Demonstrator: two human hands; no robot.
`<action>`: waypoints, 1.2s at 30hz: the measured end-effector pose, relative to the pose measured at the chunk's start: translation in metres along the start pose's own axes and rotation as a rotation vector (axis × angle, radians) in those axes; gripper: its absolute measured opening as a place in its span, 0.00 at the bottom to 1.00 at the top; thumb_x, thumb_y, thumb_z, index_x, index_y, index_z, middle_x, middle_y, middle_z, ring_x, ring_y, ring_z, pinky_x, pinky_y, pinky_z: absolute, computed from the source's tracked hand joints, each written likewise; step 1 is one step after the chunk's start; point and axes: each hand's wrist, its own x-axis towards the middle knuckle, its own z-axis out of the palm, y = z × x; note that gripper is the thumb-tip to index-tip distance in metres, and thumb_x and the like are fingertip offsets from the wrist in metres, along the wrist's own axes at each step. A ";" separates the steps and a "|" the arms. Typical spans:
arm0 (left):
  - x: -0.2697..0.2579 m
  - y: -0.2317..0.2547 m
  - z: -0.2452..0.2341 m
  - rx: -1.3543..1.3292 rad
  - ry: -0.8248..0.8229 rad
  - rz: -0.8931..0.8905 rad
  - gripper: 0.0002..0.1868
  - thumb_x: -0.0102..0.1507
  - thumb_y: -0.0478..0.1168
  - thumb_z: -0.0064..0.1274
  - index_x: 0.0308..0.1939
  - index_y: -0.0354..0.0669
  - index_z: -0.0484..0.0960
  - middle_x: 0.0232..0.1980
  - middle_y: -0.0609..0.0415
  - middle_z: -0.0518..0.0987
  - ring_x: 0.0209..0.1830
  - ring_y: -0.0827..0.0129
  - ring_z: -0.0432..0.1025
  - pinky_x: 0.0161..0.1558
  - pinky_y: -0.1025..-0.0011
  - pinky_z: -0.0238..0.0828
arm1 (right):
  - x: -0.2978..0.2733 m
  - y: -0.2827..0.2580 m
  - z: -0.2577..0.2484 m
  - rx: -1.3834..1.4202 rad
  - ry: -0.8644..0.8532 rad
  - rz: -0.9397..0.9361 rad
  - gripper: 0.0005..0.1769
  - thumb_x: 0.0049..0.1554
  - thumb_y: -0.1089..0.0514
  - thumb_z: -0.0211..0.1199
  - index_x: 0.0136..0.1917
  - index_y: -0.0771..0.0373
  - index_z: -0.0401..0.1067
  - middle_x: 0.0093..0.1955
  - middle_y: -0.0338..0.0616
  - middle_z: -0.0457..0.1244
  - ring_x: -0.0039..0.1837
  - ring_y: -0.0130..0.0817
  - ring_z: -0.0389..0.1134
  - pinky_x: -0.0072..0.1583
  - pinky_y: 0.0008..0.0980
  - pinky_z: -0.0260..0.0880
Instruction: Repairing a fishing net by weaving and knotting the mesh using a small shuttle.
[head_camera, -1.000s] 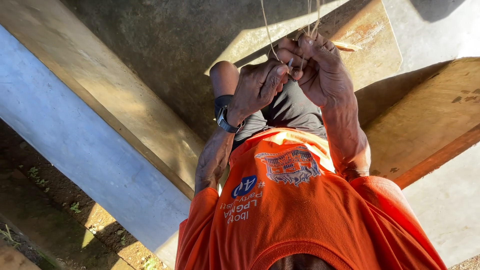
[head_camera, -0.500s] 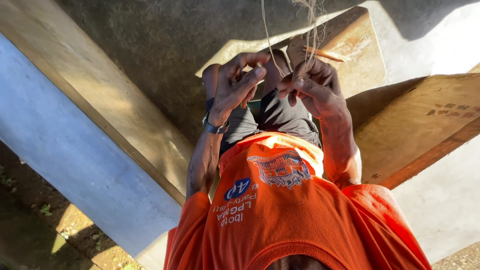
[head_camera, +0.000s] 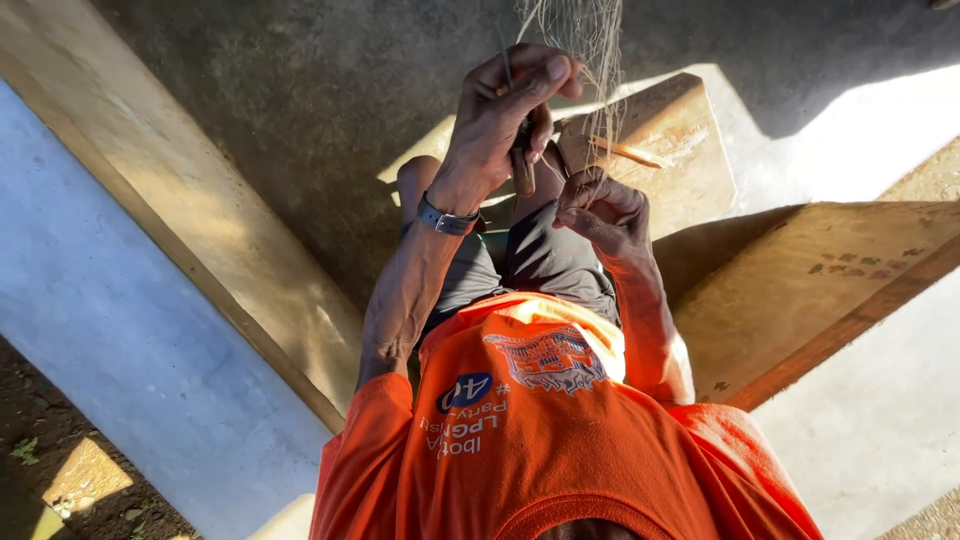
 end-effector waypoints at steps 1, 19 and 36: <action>-0.001 0.006 -0.002 0.016 0.072 0.012 0.11 0.65 0.45 0.62 0.42 0.40 0.85 0.37 0.47 0.84 0.13 0.70 0.65 0.15 0.77 0.59 | 0.003 0.003 0.002 0.016 0.019 -0.063 0.05 0.55 0.70 0.69 0.44 0.66 0.75 0.45 0.49 0.64 0.47 0.36 0.69 0.49 0.30 0.77; -0.038 0.024 -0.011 0.237 0.157 0.120 0.08 0.67 0.36 0.62 0.46 0.34 0.84 0.38 0.43 0.85 0.14 0.71 0.74 0.14 0.78 0.66 | 0.033 0.054 0.007 -0.021 0.049 -0.371 0.10 0.53 0.66 0.75 0.42 0.74 0.76 0.57 0.59 0.63 0.59 0.46 0.71 0.61 0.41 0.75; -0.089 0.072 -0.037 0.227 0.268 0.365 0.05 0.69 0.30 0.54 0.43 0.26 0.78 0.38 0.29 0.83 0.15 0.68 0.75 0.11 0.72 0.74 | 0.137 0.064 0.050 0.594 -0.243 -0.263 0.09 0.60 0.63 0.62 0.42 0.73 0.69 0.52 0.67 0.62 0.47 0.45 0.71 0.53 0.44 0.76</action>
